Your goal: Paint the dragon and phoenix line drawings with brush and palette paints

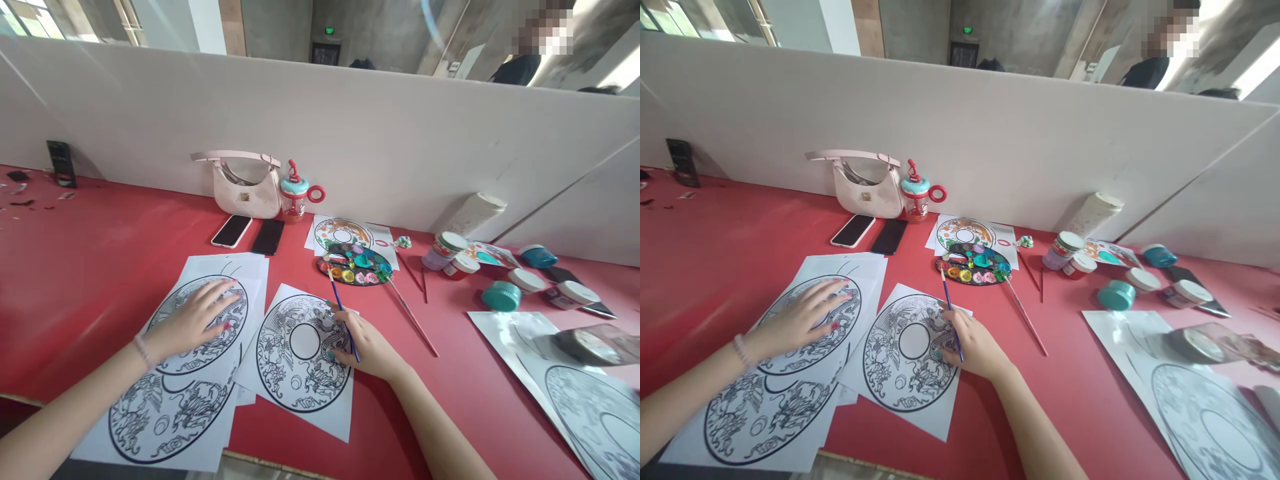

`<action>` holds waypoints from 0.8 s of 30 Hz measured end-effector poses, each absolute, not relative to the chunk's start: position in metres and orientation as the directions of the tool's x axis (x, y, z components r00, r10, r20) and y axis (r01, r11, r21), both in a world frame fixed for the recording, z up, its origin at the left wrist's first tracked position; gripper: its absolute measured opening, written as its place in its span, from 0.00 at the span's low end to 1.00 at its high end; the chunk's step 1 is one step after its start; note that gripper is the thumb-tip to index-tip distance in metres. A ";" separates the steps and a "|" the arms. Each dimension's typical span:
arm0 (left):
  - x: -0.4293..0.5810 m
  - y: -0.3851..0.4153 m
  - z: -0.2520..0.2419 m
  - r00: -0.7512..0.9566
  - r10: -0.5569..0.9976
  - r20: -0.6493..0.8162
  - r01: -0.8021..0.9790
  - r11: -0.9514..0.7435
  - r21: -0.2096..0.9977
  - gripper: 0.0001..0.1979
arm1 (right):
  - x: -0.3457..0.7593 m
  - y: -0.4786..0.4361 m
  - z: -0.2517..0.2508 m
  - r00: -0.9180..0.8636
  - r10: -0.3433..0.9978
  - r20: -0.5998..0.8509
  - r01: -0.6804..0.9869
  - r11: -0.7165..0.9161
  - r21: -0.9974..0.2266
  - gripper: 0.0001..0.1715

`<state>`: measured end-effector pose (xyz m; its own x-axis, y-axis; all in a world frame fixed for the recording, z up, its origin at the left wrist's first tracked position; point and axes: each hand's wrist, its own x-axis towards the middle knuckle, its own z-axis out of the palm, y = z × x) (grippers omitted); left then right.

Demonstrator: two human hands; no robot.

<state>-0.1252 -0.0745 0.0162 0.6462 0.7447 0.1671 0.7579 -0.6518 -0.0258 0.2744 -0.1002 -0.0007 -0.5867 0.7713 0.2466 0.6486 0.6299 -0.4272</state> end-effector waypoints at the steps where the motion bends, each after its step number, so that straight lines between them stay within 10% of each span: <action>1: -0.118 -0.094 0.018 0.697 0.708 0.115 0.714 -0.700 -0.021 0.29 | 0.275 -0.100 0.000 -0.582 0.774 0.250 0.649 0.627 -0.431 0.25; 6: -0.101 -0.181 0.016 0.868 0.494 -0.044 0.496 -0.863 0.099 0.55 | 0.278 -0.098 0.004 -0.567 0.786 0.247 0.657 0.612 -0.441 0.24; 19: -0.122 -0.161 0.011 0.864 0.465 0.194 0.490 -0.865 -0.108 0.19 | 0.280 -0.096 0.003 -0.528 0.810 0.255 0.659 0.580 -0.479 0.23; 24: -0.119 -0.161 0.008 0.845 0.498 0.195 0.511 -0.859 -0.018 0.17 | 0.278 -0.095 0.005 -0.538 0.795 0.280 0.642 0.602 -0.475 0.18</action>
<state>-0.1193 -0.1613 0.0080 0.8448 0.4985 0.1946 0.5112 -0.8593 -0.0181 0.2781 -0.0954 0.0050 -0.5380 0.7950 0.2802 0.6417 0.6018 -0.4754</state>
